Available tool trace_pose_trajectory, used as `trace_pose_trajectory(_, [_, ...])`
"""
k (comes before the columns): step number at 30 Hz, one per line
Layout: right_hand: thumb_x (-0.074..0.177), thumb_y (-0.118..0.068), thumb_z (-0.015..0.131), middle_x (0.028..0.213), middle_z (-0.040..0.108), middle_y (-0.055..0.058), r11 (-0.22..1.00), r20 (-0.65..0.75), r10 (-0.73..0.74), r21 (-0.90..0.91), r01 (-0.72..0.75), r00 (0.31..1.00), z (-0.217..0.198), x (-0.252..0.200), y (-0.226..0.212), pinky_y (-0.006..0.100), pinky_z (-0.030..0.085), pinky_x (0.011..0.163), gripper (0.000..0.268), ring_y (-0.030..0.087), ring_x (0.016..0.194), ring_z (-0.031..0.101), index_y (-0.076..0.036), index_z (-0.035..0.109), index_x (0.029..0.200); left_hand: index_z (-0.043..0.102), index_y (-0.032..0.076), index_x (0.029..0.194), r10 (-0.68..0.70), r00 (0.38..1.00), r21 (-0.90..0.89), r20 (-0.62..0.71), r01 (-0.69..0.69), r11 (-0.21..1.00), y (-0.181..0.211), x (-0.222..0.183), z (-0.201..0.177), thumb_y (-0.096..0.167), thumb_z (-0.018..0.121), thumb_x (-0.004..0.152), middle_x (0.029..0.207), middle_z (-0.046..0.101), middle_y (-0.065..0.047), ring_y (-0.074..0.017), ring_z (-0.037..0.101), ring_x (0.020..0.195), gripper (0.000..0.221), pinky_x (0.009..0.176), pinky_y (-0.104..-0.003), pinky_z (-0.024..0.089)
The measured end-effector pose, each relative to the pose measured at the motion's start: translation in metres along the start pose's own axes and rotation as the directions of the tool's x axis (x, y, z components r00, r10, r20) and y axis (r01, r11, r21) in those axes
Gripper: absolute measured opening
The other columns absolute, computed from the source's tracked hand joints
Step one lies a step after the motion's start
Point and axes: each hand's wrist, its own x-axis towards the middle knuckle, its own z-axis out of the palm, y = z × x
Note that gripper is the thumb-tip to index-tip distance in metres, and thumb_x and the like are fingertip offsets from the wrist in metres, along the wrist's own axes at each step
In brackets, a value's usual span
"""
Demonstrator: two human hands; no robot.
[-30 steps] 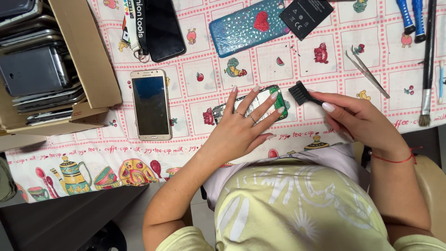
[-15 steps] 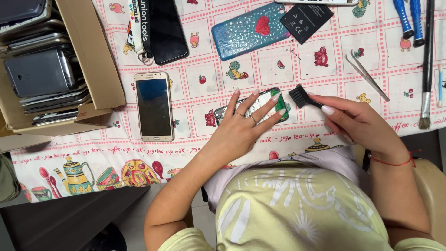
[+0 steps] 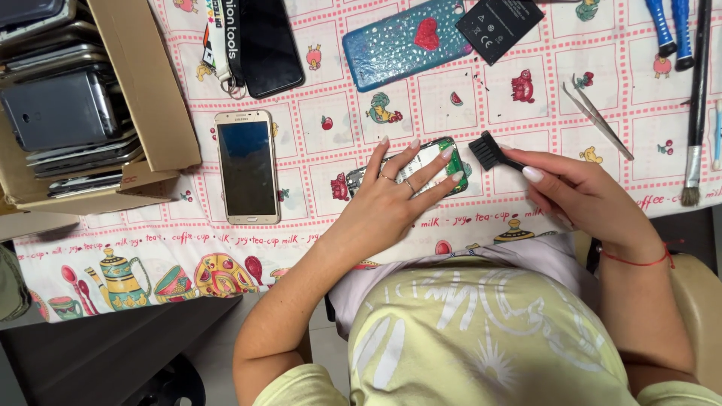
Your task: Removing and cleaning internal components from a mobile phone circuit board using specialized repair tools.
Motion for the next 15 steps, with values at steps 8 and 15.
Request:
trace_pose_trajectory(8, [0.107, -0.014, 0.043, 0.062, 0.043, 0.008, 1.0, -0.003, -0.01, -0.023, 0.01, 1.0, 0.0, -0.001, -0.001, 0.025, 0.027, 0.045, 0.047, 0.015, 0.054, 0.034, -0.018, 0.057, 0.152, 0.051, 0.028, 0.151, 0.001, 0.999, 0.001, -0.053, -0.001, 1.0, 0.001, 0.001, 0.002, 0.02, 0.066, 0.098, 0.161, 0.047, -0.002, -0.0422, 0.045, 0.146, 0.056, 0.12, -0.068, 0.028])
trace_pose_trajectory(15, [0.107, -0.015, 0.042, 0.062, 0.04, 0.007, 1.0, 0.006, -0.013, -0.004, 0.013, 1.0, 0.002, -0.002, -0.004, 0.024, 0.025, 0.043, 0.049, 0.013, 0.053, 0.031, -0.017, 0.054, 0.154, 0.053, 0.025, 0.15, -0.005, 0.999, 0.09, -0.035, 0.009, 0.996, 0.013, 0.001, 0.007, 0.019, 0.059, 0.101, 0.163, 0.042, -0.003, -0.0473, 0.042, 0.146, 0.05, 0.119, -0.069, 0.029])
